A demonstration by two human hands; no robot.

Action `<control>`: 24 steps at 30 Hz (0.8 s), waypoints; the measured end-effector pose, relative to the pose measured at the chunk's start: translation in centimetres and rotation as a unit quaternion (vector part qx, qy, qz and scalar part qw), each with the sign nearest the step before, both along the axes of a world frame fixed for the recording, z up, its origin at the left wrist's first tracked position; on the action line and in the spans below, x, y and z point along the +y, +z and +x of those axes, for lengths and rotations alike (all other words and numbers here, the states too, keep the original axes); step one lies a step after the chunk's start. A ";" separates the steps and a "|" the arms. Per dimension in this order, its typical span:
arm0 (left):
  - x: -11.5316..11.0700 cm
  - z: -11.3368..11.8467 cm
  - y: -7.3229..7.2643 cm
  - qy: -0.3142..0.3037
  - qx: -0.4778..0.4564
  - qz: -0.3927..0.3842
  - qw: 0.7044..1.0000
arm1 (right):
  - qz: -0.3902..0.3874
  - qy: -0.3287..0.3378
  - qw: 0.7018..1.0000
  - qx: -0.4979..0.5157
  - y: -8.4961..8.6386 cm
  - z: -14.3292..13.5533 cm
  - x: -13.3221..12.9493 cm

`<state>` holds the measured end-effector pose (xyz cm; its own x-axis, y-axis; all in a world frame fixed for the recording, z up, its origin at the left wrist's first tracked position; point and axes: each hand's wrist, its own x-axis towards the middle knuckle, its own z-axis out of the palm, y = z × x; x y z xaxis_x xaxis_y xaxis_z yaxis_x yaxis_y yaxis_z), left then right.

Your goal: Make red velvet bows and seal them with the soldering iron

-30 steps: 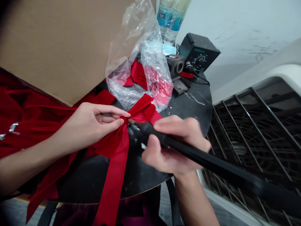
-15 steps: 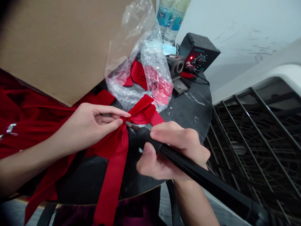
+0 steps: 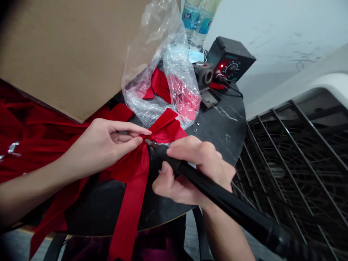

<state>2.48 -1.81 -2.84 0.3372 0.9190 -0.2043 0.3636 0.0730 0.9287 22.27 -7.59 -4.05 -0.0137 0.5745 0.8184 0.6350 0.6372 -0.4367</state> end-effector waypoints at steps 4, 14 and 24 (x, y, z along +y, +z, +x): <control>-0.1 -0.1 -0.1 -0.003 -0.001 0.004 1.000 | -0.034 -0.039 0.998 -0.018 0.0 0.2 -0.3; 0.0 0.0 -0.1 -0.001 -0.003 -0.001 1.000 | -0.051 0.044 0.998 0.000 0.1 0.3 -0.1; 0.1 -0.1 0.0 -0.004 0.001 -0.011 1.000 | -0.045 0.043 0.998 0.027 -0.5 0.2 0.0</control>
